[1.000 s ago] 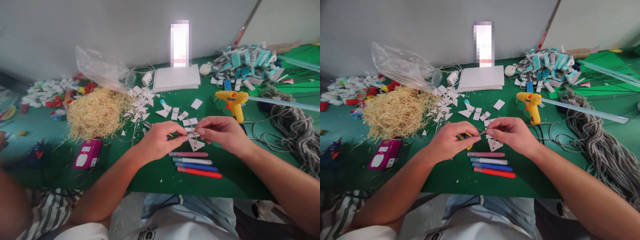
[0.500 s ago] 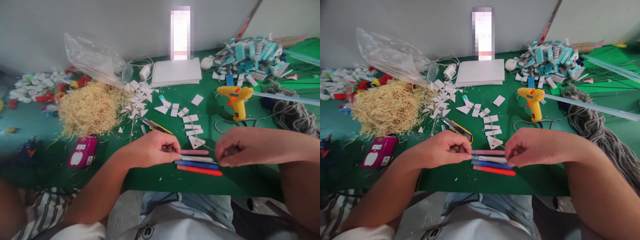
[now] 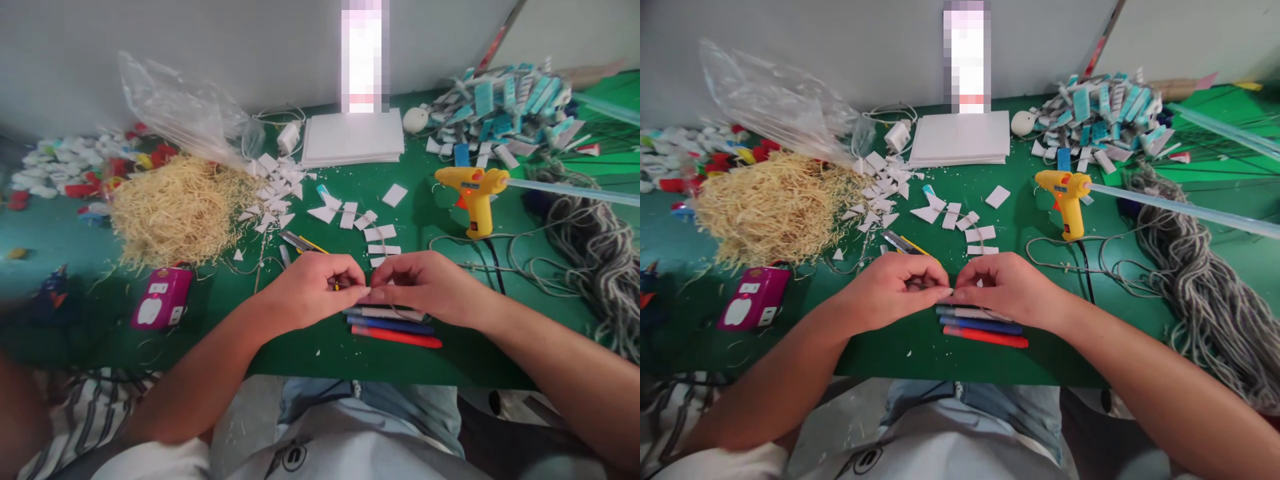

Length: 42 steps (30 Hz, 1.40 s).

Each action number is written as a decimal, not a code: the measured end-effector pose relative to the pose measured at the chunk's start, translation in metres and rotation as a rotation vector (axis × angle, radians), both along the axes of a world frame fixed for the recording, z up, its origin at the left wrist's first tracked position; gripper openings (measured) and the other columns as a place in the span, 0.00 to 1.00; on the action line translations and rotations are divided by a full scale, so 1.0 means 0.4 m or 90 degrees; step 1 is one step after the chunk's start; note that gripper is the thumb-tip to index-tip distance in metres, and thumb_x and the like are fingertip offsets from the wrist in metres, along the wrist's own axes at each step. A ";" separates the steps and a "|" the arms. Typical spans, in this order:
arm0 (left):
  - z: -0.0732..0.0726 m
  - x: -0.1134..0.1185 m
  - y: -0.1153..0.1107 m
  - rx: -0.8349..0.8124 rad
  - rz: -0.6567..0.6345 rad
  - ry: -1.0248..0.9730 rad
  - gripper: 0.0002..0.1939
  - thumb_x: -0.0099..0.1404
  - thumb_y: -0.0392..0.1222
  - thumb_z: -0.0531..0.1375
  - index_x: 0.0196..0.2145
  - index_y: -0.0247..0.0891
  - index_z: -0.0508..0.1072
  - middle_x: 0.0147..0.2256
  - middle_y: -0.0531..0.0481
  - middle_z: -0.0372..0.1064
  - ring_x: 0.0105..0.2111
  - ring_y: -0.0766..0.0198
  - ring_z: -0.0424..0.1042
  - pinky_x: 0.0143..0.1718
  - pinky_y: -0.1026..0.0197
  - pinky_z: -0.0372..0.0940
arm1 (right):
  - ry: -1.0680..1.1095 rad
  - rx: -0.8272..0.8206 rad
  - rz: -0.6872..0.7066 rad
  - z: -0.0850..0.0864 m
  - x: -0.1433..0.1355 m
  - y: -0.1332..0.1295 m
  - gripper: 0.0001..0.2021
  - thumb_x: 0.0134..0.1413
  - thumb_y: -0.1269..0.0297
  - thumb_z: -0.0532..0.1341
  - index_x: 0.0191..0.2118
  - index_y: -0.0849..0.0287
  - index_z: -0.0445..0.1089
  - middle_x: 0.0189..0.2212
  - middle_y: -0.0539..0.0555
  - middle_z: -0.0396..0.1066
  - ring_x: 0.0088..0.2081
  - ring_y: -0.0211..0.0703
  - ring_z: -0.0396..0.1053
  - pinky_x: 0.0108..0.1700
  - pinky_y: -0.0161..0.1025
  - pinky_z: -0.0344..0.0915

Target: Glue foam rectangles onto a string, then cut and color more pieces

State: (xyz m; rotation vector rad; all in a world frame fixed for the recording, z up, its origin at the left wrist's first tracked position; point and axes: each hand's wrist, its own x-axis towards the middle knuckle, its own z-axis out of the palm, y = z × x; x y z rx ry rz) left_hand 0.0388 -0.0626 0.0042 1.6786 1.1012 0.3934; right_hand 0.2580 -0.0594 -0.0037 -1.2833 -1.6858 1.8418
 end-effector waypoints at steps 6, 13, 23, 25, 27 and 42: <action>0.018 -0.030 0.014 -0.056 -0.041 0.150 0.18 0.68 0.55 0.57 0.30 0.39 0.77 0.22 0.54 0.71 0.22 0.67 0.68 0.24 0.65 0.57 | 0.054 -0.095 0.021 0.005 0.006 0.000 0.11 0.47 0.57 0.70 0.27 0.57 0.71 0.22 0.45 0.71 0.18 0.29 0.60 0.21 0.31 0.57; 0.013 -0.088 0.052 0.295 0.039 0.513 0.16 0.63 0.36 0.56 0.46 0.39 0.79 0.44 0.46 0.76 0.33 0.62 0.74 0.33 0.60 0.63 | 0.033 -0.022 0.115 0.010 0.011 -0.005 0.10 0.51 0.58 0.68 0.28 0.58 0.73 0.21 0.45 0.69 0.22 0.31 0.60 0.23 0.31 0.56; -0.020 -0.071 0.064 0.344 -0.111 0.496 0.24 0.66 0.31 0.57 0.57 0.44 0.75 0.50 0.48 0.73 0.40 0.59 0.76 0.36 0.61 0.66 | 0.056 -0.017 0.096 0.003 0.010 -0.003 0.12 0.52 0.56 0.69 0.30 0.58 0.72 0.21 0.46 0.69 0.22 0.32 0.61 0.24 0.31 0.58; -0.012 -0.078 0.060 0.424 -0.049 0.475 0.21 0.65 0.33 0.59 0.54 0.43 0.77 0.47 0.47 0.73 0.37 0.59 0.75 0.33 0.60 0.65 | 0.065 -0.033 0.073 0.002 0.009 -0.002 0.12 0.51 0.55 0.70 0.29 0.58 0.72 0.20 0.45 0.68 0.21 0.31 0.61 0.24 0.31 0.58; 0.001 -0.092 0.054 0.522 0.060 0.407 0.14 0.63 0.36 0.62 0.46 0.43 0.79 0.43 0.48 0.73 0.35 0.60 0.74 0.32 0.60 0.65 | 0.094 -0.050 0.037 -0.001 0.010 -0.001 0.14 0.49 0.54 0.72 0.28 0.58 0.71 0.21 0.46 0.69 0.21 0.31 0.61 0.23 0.31 0.60; 0.009 -0.045 0.030 0.324 0.510 -0.340 0.17 0.62 0.56 0.65 0.25 0.45 0.67 0.24 0.54 0.69 0.24 0.65 0.72 0.12 0.61 0.51 | 0.143 0.034 -0.293 -0.026 0.015 0.022 0.14 0.45 0.56 0.75 0.27 0.58 0.73 0.24 0.49 0.75 0.20 0.32 0.65 0.23 0.34 0.64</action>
